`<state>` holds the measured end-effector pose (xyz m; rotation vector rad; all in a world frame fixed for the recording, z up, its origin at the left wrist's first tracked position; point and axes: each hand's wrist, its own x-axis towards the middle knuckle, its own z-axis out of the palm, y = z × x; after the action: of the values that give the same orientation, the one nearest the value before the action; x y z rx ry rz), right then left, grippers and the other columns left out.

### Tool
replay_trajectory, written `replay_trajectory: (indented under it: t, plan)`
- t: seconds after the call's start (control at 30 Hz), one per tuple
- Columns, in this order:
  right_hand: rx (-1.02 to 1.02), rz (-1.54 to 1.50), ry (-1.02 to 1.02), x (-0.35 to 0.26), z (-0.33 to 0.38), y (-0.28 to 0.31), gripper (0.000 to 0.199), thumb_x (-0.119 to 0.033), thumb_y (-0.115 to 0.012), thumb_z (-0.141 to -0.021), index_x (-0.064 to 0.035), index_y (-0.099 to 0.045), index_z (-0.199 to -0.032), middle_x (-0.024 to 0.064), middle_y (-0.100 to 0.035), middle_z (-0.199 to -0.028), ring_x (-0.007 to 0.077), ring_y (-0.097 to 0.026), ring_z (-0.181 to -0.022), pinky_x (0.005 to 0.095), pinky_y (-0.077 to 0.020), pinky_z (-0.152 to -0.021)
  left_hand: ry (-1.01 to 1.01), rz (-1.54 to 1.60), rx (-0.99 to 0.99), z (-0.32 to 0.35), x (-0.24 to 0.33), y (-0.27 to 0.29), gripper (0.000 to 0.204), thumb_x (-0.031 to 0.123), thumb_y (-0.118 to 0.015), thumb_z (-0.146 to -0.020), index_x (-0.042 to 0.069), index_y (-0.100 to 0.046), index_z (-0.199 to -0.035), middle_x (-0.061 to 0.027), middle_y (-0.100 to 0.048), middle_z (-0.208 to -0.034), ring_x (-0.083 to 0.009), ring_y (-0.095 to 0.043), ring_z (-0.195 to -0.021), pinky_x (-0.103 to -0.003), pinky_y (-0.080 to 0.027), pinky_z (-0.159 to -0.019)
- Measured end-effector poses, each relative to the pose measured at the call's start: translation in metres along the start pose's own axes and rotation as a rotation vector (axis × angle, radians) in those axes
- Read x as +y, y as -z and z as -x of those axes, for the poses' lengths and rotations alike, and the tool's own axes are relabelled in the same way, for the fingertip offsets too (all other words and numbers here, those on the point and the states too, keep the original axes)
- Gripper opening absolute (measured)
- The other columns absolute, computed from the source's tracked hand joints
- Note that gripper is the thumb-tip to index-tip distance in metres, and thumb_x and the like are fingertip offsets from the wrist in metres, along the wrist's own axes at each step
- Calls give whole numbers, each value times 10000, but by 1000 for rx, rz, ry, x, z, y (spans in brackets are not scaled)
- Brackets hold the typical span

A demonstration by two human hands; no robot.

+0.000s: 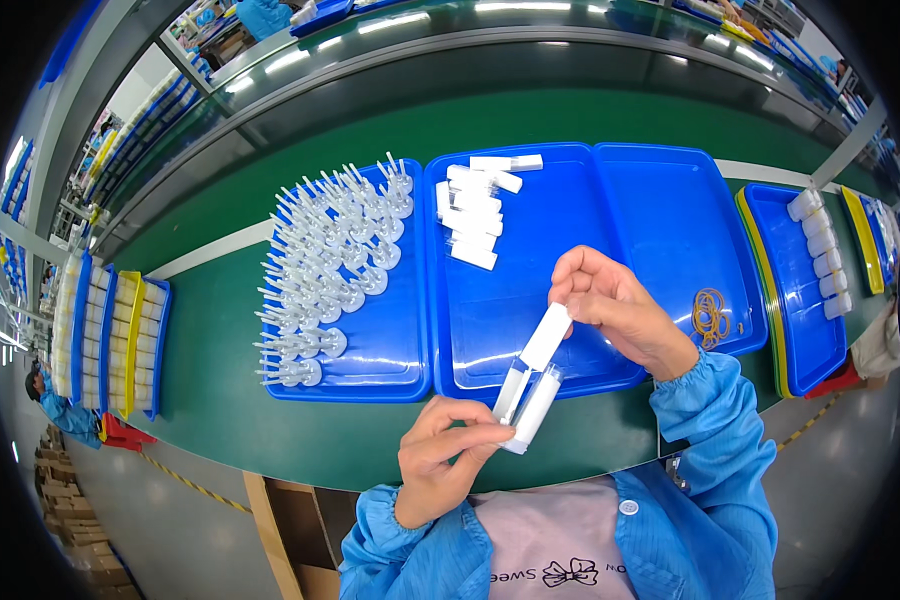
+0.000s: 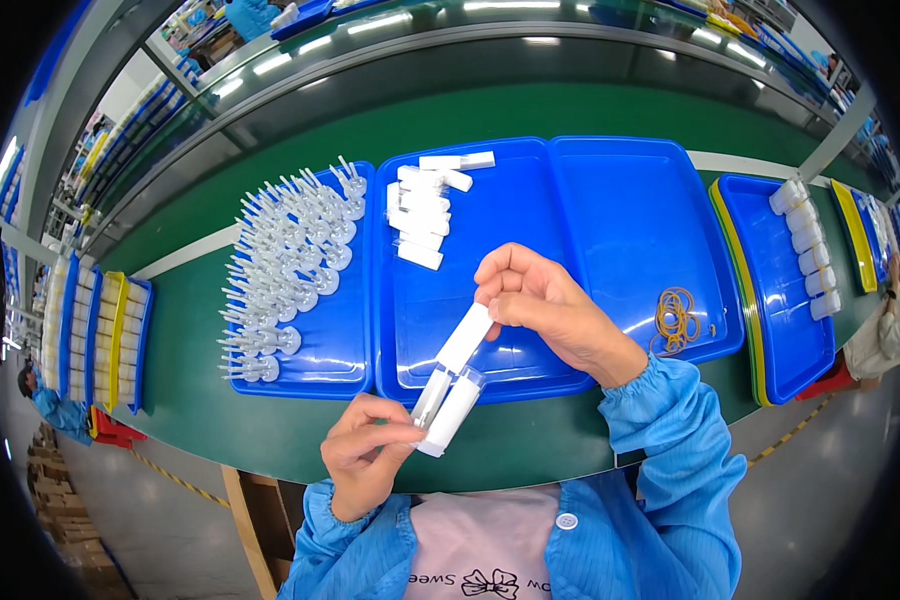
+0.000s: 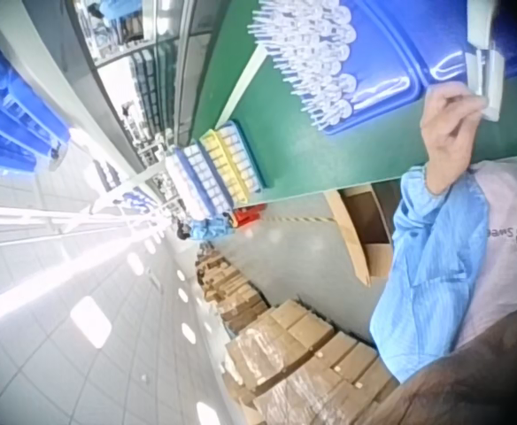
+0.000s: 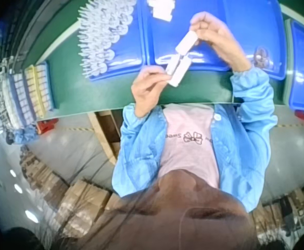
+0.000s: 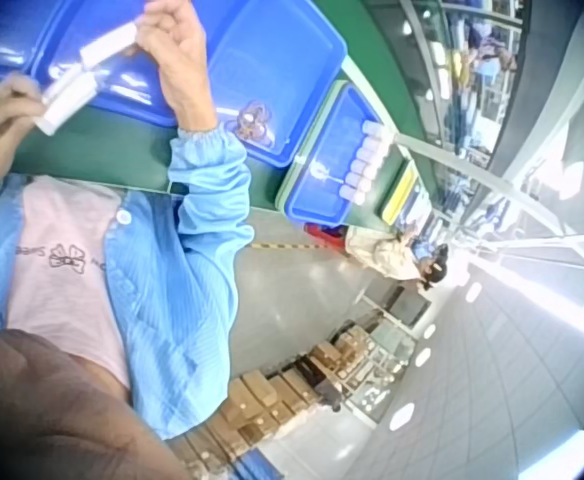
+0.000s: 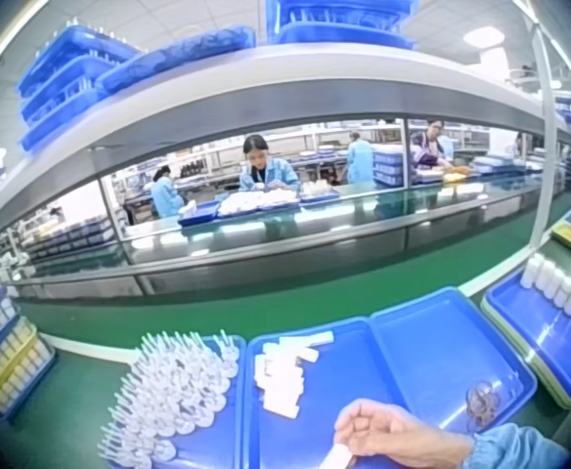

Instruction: Assembling plastic medical swab components into sets and securing them with rubber bands.

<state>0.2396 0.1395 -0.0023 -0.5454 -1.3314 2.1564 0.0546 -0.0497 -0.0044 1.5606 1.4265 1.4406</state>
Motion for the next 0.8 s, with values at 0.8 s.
replay_trajectory:
  t: [0.8]
  plan:
    - [-120, 394, 89, -3, 33, -23, 192, -78, -634, -852, -34, -624, -1038, 53, -655, -996, 156, -595, -997, 314, -444, -907, -243, -347, 81, -2, -8, -13, 592, 60, -813, -710, 48, -573, -1251, -197, -460, -1279, -237, -625, -951, -330, -556, -793]
